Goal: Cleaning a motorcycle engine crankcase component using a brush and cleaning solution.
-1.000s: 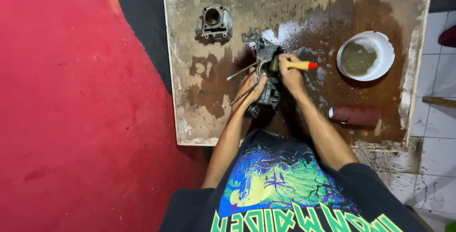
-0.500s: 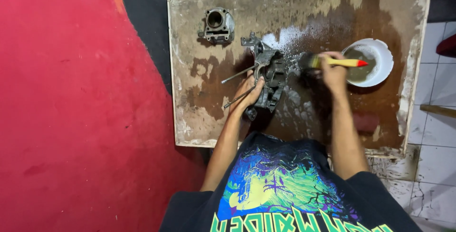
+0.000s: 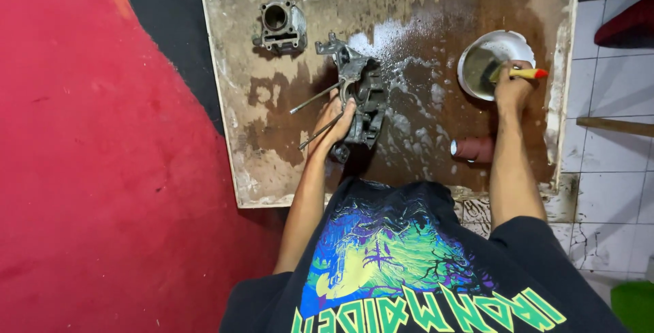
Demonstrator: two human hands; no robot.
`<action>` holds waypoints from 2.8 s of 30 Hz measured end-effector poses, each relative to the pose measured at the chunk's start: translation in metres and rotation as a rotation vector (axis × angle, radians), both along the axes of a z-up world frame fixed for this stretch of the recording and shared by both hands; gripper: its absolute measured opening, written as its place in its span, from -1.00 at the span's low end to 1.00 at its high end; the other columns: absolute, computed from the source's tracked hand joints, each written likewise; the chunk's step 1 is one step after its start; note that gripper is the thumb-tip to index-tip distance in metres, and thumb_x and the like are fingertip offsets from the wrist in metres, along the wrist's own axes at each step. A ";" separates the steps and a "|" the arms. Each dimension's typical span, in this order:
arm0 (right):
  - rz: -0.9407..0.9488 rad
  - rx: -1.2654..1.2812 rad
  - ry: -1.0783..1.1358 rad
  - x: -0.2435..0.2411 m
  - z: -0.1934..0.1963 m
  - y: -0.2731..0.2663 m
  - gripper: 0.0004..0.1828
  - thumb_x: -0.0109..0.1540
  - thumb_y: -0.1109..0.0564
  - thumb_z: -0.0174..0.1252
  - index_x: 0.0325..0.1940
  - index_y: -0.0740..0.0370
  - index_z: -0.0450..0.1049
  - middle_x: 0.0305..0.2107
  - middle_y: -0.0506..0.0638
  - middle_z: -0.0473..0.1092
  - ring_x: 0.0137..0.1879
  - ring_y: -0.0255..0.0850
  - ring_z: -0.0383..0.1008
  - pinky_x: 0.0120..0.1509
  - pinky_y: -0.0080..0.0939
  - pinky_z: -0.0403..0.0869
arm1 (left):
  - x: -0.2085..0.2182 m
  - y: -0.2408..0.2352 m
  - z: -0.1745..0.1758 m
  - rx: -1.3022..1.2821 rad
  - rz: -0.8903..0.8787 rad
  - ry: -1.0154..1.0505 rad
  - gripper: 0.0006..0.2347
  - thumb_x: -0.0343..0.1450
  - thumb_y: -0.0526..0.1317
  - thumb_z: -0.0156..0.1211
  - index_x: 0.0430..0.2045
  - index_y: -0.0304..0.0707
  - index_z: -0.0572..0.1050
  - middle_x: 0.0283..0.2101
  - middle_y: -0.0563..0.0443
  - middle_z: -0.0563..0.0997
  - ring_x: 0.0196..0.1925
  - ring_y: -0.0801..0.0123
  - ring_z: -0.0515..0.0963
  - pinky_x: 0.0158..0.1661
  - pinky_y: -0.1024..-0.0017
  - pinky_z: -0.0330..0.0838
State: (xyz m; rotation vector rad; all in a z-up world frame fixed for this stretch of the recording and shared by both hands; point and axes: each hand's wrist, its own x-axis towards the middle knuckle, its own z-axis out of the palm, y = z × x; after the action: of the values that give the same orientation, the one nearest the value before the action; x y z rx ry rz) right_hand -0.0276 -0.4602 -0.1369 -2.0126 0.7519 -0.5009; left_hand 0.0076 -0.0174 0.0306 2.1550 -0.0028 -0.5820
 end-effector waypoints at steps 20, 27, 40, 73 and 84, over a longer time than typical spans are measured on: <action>-0.287 0.858 -0.240 -0.022 0.023 0.002 -0.72 0.44 -0.02 0.19 0.13 0.17 0.42 -0.15 0.13 0.47 -0.30 -0.19 0.52 -0.32 -0.27 0.48 | -0.002 0.001 -0.006 0.013 -0.002 0.002 -0.59 0.49 -0.01 -0.08 0.18 -0.23 0.31 0.01 -0.37 0.58 0.07 -0.25 0.55 0.04 0.00 0.43; 0.463 0.368 -0.024 -0.027 0.054 0.132 -0.73 0.38 0.27 0.27 0.16 0.30 0.51 0.04 0.08 0.52 0.05 -0.26 0.55 0.14 -0.26 0.55 | -0.004 0.007 -0.008 -0.042 -0.024 -0.042 -0.60 0.51 -0.04 -0.09 0.17 -0.27 0.32 0.06 -0.36 0.54 0.09 -0.22 0.54 0.04 0.05 0.43; 0.485 0.253 0.009 0.046 0.029 0.240 -0.89 0.30 0.20 0.23 -0.13 0.29 0.54 -0.35 -0.01 0.53 -0.23 -0.28 0.52 -0.14 -0.23 0.49 | -0.002 0.009 -0.018 -0.167 -0.052 -0.073 -0.60 0.55 -0.07 -0.12 0.23 -0.33 0.27 0.20 -0.30 0.41 0.21 -0.11 0.48 0.17 0.14 0.36; 0.603 0.113 -0.177 -0.016 0.190 0.245 -0.85 0.39 0.22 0.18 0.00 0.34 0.49 -0.28 0.05 0.49 -0.18 -0.23 0.50 -0.07 -0.24 0.46 | -0.027 -0.032 0.028 -0.758 0.512 -0.384 -0.69 0.49 -0.14 0.17 -0.13 -0.35 0.19 -0.30 -0.10 0.35 -0.28 0.29 0.38 -0.22 0.28 0.40; 0.680 -0.041 -0.285 -0.015 0.189 0.242 -0.85 0.38 0.24 0.18 -0.01 0.37 0.47 -0.22 0.18 0.50 -0.11 -0.07 0.54 -0.01 -0.11 0.49 | 0.032 -0.034 0.005 -0.718 -0.194 -0.946 -0.60 0.43 0.06 0.15 -0.24 -0.34 0.24 -0.34 -0.10 0.27 -0.27 0.16 0.38 -0.05 0.16 0.39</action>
State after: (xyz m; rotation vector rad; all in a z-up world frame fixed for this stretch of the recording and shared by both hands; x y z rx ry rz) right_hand -0.0424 -0.2186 0.0519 -2.0227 -0.1293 -0.3822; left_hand 0.0396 -0.0514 0.0357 1.5340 -0.8112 0.3499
